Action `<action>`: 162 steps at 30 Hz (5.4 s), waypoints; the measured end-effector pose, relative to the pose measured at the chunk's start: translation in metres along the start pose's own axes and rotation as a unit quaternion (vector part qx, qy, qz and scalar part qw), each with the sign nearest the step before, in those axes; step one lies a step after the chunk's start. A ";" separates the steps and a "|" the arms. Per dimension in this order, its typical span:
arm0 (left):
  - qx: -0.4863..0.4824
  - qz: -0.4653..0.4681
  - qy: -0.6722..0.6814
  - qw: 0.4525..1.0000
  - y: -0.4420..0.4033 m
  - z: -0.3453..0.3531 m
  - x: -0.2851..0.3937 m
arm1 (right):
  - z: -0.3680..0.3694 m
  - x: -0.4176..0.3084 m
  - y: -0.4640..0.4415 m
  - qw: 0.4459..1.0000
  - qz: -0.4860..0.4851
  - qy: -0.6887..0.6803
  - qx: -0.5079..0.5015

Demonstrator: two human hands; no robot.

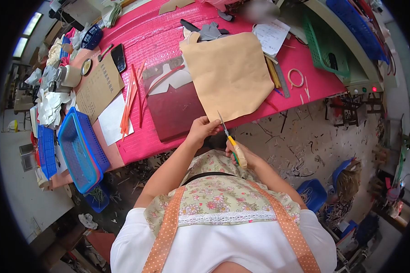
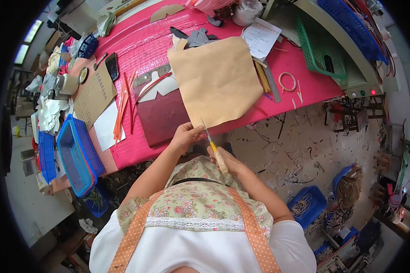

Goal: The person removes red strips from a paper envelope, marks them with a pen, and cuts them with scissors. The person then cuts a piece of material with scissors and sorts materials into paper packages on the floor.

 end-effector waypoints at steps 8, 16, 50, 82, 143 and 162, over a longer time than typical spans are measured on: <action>-0.006 0.007 0.006 1.000 0.005 -0.002 0.000 | -0.007 0.000 0.009 0.996 0.050 -0.035 0.068; -0.033 0.018 -0.047 0.998 0.012 0.002 0.008 | -0.008 -0.005 0.003 0.997 0.005 -0.040 0.065; 0.100 0.156 -0.040 0.982 -0.010 -0.077 0.066 | 0.024 -0.072 -0.042 0.999 -0.019 -0.031 -0.033; 0.151 0.277 0.105 0.943 0.002 -0.100 0.120 | 0.040 -0.144 -0.074 0.991 -0.054 0.120 -0.017; 0.351 0.231 -0.135 0.897 -0.003 -0.344 0.121 | -0.285 -0.118 -0.038 0.823 -0.239 0.114 0.502; 0.323 0.125 -0.417 0.840 0.111 -0.270 0.218 | 0.297 -0.313 -0.176 0.564 -0.297 0.740 -0.213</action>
Point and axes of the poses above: each hand's wrist, its own y-axis away from the middle knuckle, its own z-axis out of the palm, x = y × z, the point moved 10 cm from there along -y, towards the middle knuckle, and after that the axes turned 6 degrees about z, right-handed, at the moved point
